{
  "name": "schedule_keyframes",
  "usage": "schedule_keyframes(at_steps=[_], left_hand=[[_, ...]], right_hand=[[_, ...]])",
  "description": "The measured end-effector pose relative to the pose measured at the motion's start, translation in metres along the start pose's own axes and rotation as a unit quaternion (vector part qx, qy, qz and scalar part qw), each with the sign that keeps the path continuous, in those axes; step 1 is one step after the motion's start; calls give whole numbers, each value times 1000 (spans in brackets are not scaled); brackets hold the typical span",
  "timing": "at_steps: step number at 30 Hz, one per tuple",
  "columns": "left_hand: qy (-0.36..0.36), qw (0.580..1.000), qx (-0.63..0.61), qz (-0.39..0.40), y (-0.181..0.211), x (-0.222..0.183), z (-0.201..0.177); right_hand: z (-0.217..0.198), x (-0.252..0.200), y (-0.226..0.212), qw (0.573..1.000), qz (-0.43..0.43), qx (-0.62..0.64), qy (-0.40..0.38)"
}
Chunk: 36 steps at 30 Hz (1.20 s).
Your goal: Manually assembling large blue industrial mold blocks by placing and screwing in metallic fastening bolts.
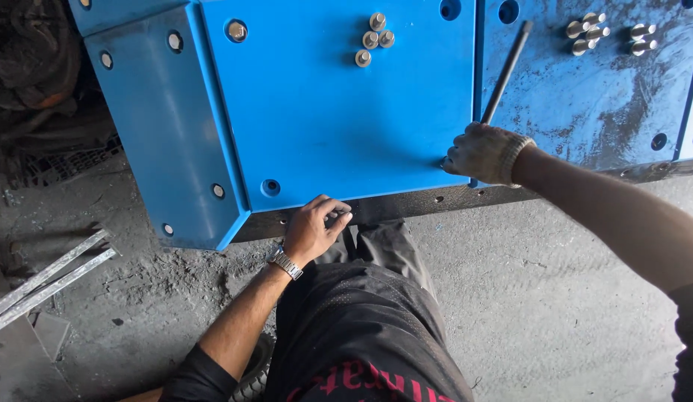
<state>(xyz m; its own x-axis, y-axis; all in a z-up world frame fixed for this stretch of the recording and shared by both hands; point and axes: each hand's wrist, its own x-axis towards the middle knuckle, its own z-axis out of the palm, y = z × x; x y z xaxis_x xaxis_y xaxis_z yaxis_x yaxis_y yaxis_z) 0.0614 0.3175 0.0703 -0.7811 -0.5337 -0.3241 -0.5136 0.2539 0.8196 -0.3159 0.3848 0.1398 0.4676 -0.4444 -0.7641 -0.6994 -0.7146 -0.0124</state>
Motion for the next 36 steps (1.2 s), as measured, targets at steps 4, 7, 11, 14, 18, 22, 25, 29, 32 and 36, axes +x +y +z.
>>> schedule_keyframes(at_steps=[4,7,11,14,18,22,25,29,32,36], left_hand=[[-11,1000,11,-6,-3,-2,0],[0,1000,22,1,-9,-5,0],[-2,1000,10,-2,-11,-3,-3],[-15,1000,8,-3,-17,-1,8],[-44,999,-9,15,-20,2,26],[-47,998,-34,26,-1,5,11],[-47,998,-36,2,3,0,-9],[-24,998,-42,-41,-7,-13,-29],[4,996,-63,-55,-19,-17,-39],[15,995,-66,-69,-25,-16,-41]], right_hand=[[-24,0,5,987,43,101,-115],[-1,-1,-5,935,174,267,-153],[-2,-3,-19,856,280,405,-160],[27,6,-35,859,304,387,-145],[12,17,-32,858,313,376,-157],[-2,-20,-25,829,320,433,-150],[35,-62,-37,799,380,455,-99],[131,-101,-117,776,445,413,-170],[122,-55,-209,789,317,480,-216],[-24,49,-235,85,302,948,46]])
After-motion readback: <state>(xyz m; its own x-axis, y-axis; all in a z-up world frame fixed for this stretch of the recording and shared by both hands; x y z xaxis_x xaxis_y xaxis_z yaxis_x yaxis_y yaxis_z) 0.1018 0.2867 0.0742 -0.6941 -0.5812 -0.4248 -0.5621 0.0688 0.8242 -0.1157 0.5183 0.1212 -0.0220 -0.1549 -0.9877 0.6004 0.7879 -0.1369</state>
